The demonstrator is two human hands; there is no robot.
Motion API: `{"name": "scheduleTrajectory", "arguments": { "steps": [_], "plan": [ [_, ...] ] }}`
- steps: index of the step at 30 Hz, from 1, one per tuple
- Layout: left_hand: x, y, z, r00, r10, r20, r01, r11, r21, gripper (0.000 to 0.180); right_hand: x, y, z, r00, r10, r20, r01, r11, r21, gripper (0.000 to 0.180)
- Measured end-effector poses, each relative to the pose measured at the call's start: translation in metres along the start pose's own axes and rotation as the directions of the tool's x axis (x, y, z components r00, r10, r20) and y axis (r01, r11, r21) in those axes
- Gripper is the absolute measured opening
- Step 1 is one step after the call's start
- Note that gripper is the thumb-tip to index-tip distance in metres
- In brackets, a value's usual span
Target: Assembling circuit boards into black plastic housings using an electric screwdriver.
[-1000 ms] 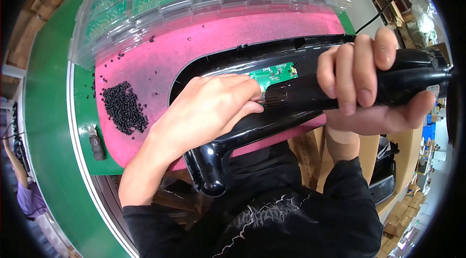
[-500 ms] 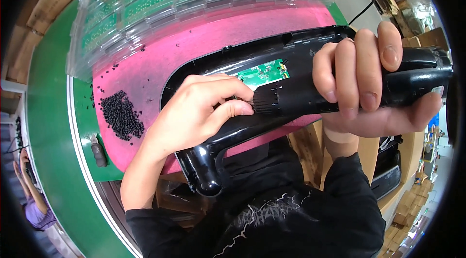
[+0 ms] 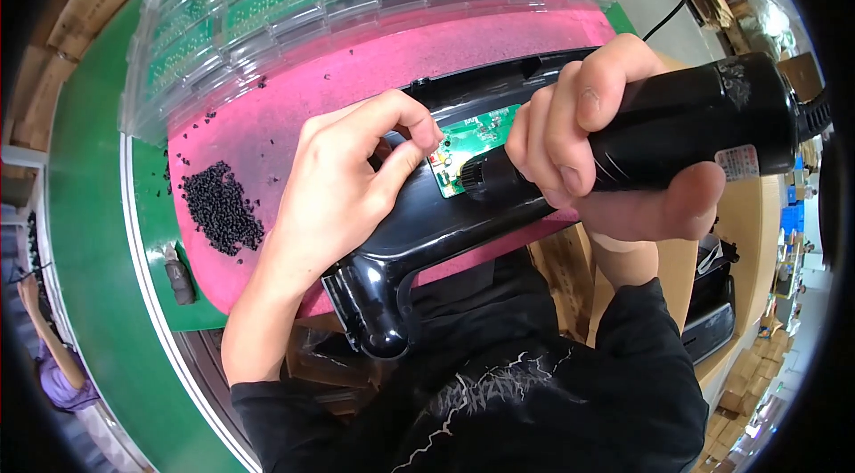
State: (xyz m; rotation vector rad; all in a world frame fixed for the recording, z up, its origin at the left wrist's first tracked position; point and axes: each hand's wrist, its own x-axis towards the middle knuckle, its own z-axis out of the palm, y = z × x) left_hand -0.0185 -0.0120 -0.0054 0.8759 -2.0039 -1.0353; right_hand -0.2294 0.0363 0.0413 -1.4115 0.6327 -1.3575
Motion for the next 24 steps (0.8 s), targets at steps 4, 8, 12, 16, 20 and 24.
{"name": "scheduleTrajectory", "arguments": {
  "steps": [4, 8, 12, 16, 20, 24],
  "plan": [
    [0.001, 0.004, 0.004, 0.992, 0.080, 0.100, -0.082, 0.996, 0.023, 0.015, 0.013, -0.002, 0.003, 0.995, 0.086, 0.046, -0.085, 0.996, -0.020, 0.071],
    [-0.001, -0.001, 0.004, 0.985, 0.110, 0.130, -0.124, 0.987, 0.103, 0.021, 0.021, 0.001, 0.004, 0.963, 0.158, 0.220, -0.154, 0.987, -0.035, 0.072],
    [-0.006, -0.004, 0.002, 0.980, 0.055, 0.191, -0.079, 0.989, 0.124, 0.020, 0.023, 0.011, 0.017, 0.966, 0.177, 0.186, -0.187, 0.982, 0.036, 0.077],
    [-0.005, -0.002, 0.000, 0.961, -0.047, 0.271, 0.055, 0.998, -0.022, 0.022, 0.022, 0.006, 0.018, 0.972, 0.174, 0.156, -0.183, 0.982, 0.045, 0.077],
    [-0.006, -0.008, 0.002, 0.963, 0.068, 0.259, -0.107, 0.984, 0.140, 0.025, 0.019, -0.001, 0.017, 0.977, 0.173, 0.124, -0.180, 0.983, 0.044, 0.075],
    [-0.005, -0.003, 0.001, 0.943, 0.093, 0.321, -0.139, 0.982, 0.126, 0.031, 0.011, 0.012, 0.007, 0.994, -0.107, 0.036, 0.095, 0.964, 0.250, 0.069]
  ]
}}
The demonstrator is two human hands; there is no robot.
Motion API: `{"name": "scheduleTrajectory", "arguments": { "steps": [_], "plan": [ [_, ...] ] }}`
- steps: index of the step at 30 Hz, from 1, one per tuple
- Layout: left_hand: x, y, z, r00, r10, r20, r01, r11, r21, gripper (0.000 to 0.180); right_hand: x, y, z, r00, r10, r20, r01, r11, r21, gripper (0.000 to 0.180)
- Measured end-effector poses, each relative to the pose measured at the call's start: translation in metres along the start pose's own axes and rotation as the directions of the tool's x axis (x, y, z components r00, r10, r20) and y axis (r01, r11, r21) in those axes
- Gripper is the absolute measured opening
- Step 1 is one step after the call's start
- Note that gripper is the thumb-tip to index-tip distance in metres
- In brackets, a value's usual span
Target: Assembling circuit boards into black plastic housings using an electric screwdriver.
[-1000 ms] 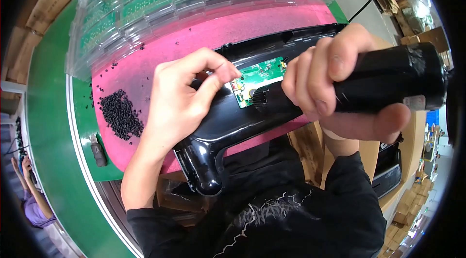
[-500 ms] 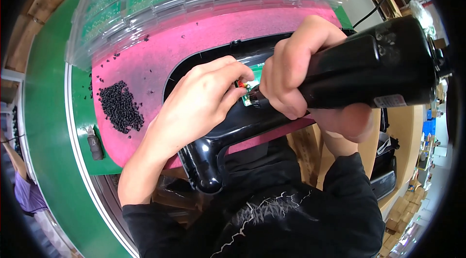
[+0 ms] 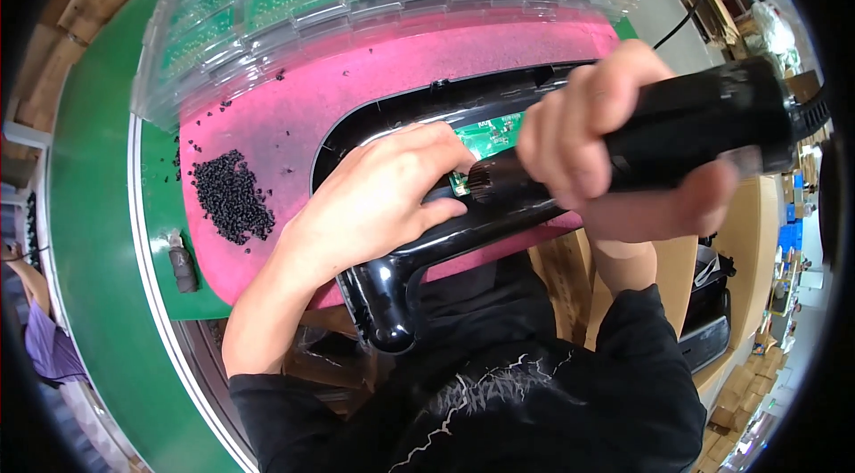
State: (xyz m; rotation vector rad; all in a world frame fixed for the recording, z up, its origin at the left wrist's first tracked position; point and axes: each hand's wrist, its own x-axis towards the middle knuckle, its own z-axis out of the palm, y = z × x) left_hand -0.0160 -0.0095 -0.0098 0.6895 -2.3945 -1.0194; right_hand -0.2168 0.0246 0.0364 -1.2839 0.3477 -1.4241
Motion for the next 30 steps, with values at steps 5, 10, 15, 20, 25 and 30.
{"name": "scheduleTrajectory", "arguments": {
  "steps": [5, 10, 15, 20, 25, 30],
  "plan": [
    [0.003, 0.008, -0.004, 0.994, 0.077, -0.073, -0.079, 0.996, -0.036, 0.032, 0.002, -0.020, -0.006, 0.993, -0.088, -0.080, 0.092, 0.995, 0.048, 0.062],
    [0.006, 0.000, 0.002, 0.884, 0.346, -0.314, -0.297, 0.935, 0.193, 0.023, 0.000, -0.019, -0.004, 0.974, -0.129, -0.188, 0.140, 0.989, 0.046, 0.063],
    [0.004, 0.006, 0.002, 0.862, 0.233, -0.449, -0.218, 0.972, 0.087, 0.010, -0.004, -0.026, -0.009, 0.980, -0.135, -0.143, 0.141, 0.989, 0.033, 0.063],
    [0.004, 0.011, -0.003, 0.858, 0.074, -0.508, -0.109, 0.993, -0.039, 0.007, -0.009, -0.039, -0.008, 0.982, -0.168, -0.087, 0.165, 0.985, -0.041, 0.061],
    [0.006, 0.006, 0.000, 0.960, 0.102, -0.262, -0.110, 0.994, -0.016, 0.012, -0.008, -0.041, -0.006, 0.958, -0.264, -0.111, 0.264, 0.964, -0.015, 0.055],
    [0.003, 0.005, 0.000, 0.954, 0.166, -0.250, -0.153, 0.986, 0.069, 0.020, -0.009, -0.043, -0.004, 0.951, -0.300, -0.068, 0.296, 0.953, -0.063, 0.054]
  ]
}}
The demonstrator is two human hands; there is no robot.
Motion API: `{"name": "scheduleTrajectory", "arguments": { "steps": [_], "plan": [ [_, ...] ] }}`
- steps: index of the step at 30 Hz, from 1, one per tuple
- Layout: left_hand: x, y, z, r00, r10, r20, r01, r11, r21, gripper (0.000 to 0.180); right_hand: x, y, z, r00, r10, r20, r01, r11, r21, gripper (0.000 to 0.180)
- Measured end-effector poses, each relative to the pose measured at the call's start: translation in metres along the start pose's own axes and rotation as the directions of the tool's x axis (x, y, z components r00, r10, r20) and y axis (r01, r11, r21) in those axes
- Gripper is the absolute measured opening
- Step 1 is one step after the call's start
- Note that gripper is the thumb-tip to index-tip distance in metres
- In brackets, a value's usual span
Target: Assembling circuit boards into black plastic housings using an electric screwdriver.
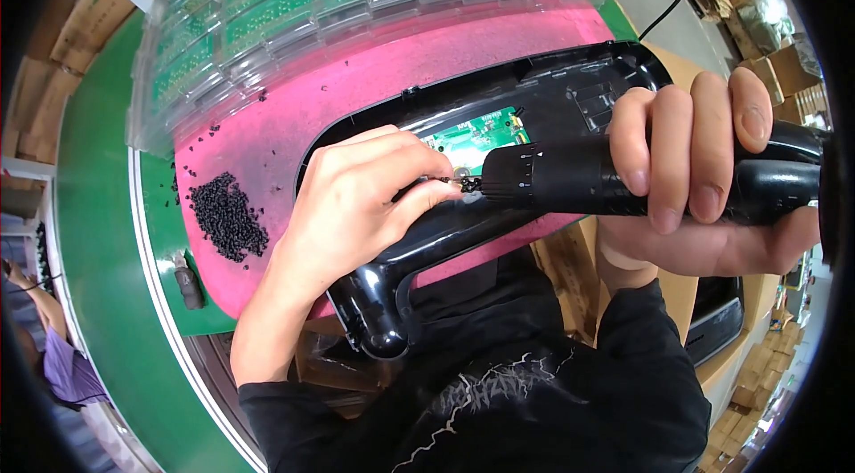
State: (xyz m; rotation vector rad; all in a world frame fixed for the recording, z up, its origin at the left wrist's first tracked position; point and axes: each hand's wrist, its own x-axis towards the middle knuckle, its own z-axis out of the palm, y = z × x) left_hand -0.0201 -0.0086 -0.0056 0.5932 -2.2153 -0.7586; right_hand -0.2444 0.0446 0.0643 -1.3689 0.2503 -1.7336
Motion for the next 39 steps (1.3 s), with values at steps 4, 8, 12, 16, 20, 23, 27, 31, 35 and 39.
{"name": "scheduleTrajectory", "arguments": {
  "steps": [4, 8, 12, 16, 20, 23, 27, 31, 35, 39],
  "plan": [
    [0.001, -0.002, 0.004, 0.999, 0.039, -0.034, -0.039, 0.999, -0.014, 0.016, 0.001, 0.000, -0.005, 0.994, -0.030, 0.103, 0.036, 0.997, -0.062, 0.053],
    [0.001, -0.001, 0.003, 0.999, 0.049, -0.003, -0.049, 0.999, 0.011, 0.017, 0.003, 0.000, -0.009, 0.987, 0.024, 0.158, -0.005, 0.993, -0.121, 0.056],
    [-0.001, -0.001, 0.003, 1.000, 0.012, 0.018, -0.012, 1.000, -0.011, 0.021, 0.010, 0.003, -0.027, 0.921, 0.035, 0.388, 0.006, 0.994, -0.105, 0.061],
    [0.000, -0.002, 0.003, 0.998, -0.009, 0.059, 0.013, 0.998, -0.058, 0.020, -0.002, 0.006, -0.011, 0.973, -0.027, 0.231, 0.066, 0.985, -0.163, 0.061],
    [-0.001, -0.001, 0.005, 0.997, -0.011, 0.075, 0.016, 0.997, -0.069, 0.018, -0.003, 0.005, -0.012, 0.979, 0.002, 0.206, 0.030, 0.987, -0.155, 0.061],
    [-0.001, -0.003, 0.005, 0.996, -0.045, 0.073, 0.047, 0.998, -0.034, 0.018, -0.004, 0.004, -0.013, 0.983, 0.032, 0.181, -0.006, 0.989, -0.147, 0.062],
    [0.002, 0.003, -0.001, 0.998, -0.056, 0.042, 0.059, 0.996, -0.063, 0.023, -0.004, 0.002, -0.016, 0.986, 0.075, 0.148, -0.056, 0.990, -0.132, 0.063],
    [0.004, 0.005, 0.004, 0.998, -0.018, 0.066, 0.026, 0.991, -0.133, 0.038, -0.005, -0.002, -0.021, 0.987, 0.121, 0.109, -0.106, 0.985, -0.135, 0.065],
    [0.006, 0.004, 0.002, 0.998, -0.055, 0.042, 0.052, 0.997, 0.054, 0.053, -0.003, -0.004, -0.029, 0.982, 0.174, 0.077, -0.162, 0.977, -0.139, 0.066],
    [-0.001, 0.002, -0.003, 0.991, -0.131, 0.029, 0.130, 0.991, 0.024, 0.077, -0.001, 0.002, -0.043, 0.985, 0.157, 0.071, -0.135, 0.959, -0.251, 0.068]
  ]
}}
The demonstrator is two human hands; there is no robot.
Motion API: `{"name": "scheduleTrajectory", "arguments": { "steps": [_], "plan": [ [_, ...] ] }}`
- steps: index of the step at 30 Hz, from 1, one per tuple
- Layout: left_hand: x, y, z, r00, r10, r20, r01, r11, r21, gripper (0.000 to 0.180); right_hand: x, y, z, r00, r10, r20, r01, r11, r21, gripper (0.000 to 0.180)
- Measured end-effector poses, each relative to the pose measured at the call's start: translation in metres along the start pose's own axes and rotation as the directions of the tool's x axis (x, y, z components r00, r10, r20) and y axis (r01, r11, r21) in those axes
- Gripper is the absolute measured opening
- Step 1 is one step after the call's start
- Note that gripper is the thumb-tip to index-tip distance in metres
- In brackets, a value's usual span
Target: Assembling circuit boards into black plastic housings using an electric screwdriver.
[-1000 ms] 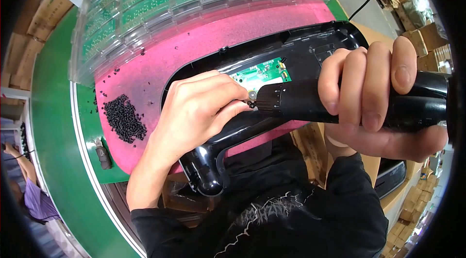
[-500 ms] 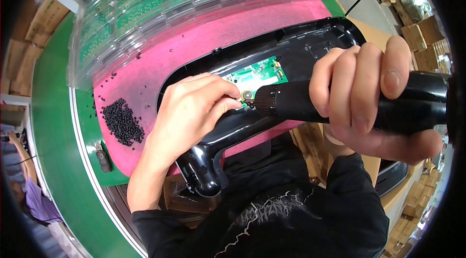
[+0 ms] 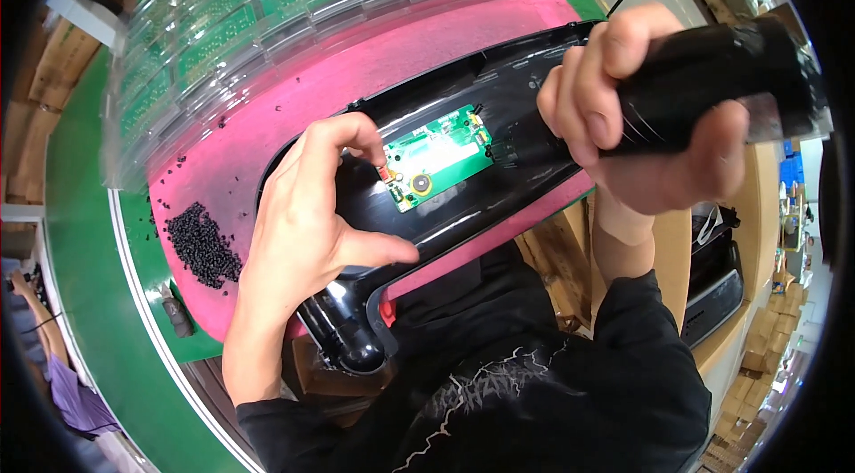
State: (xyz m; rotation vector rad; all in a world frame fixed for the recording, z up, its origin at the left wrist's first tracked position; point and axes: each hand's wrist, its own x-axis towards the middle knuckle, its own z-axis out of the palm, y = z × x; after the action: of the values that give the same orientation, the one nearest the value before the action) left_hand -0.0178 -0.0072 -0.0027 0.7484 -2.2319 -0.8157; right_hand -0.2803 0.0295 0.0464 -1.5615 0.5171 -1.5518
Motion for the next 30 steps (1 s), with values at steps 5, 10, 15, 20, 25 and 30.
{"name": "scheduleTrajectory", "arguments": {
  "steps": [5, 10, 15, 20, 25, 30],
  "plan": [
    [-0.004, -0.007, 0.004, 0.999, -0.037, -0.021, 0.034, 0.993, -0.113, 0.049, -0.004, 0.012, -0.006, 0.988, 0.037, -0.149, -0.040, 0.999, -0.019, 0.065],
    [-0.003, -0.002, 0.004, 0.996, -0.066, -0.068, 0.055, 0.986, -0.157, 0.029, -0.001, 0.016, -0.008, 0.990, 0.059, -0.131, -0.073, 0.992, -0.104, 0.065],
    [-0.001, -0.009, 0.009, 0.973, -0.019, -0.230, -0.041, 0.966, -0.254, 0.017, 0.010, 0.013, -0.003, 0.973, 0.225, 0.056, -0.226, 0.974, -0.004, 0.070],
    [0.001, -0.008, 0.004, 0.953, -0.032, -0.303, 0.003, 0.995, -0.095, 0.020, 0.007, 0.021, 0.004, 0.983, 0.153, -0.105, -0.170, 0.968, -0.186, 0.070],
    [0.008, -0.005, -0.010, 0.928, -0.069, -0.365, 0.174, 0.949, 0.264, 0.033, 0.011, 0.012, 0.001, 0.979, 0.200, -0.039, -0.204, 0.970, -0.135, 0.071],
    [-0.001, -0.013, -0.006, 0.976, -0.210, -0.064, 0.218, 0.898, 0.383, 0.038, 0.014, 0.009, -0.013, 0.796, 0.335, -0.505, -0.256, 0.941, 0.221, 0.038]
  ]
}}
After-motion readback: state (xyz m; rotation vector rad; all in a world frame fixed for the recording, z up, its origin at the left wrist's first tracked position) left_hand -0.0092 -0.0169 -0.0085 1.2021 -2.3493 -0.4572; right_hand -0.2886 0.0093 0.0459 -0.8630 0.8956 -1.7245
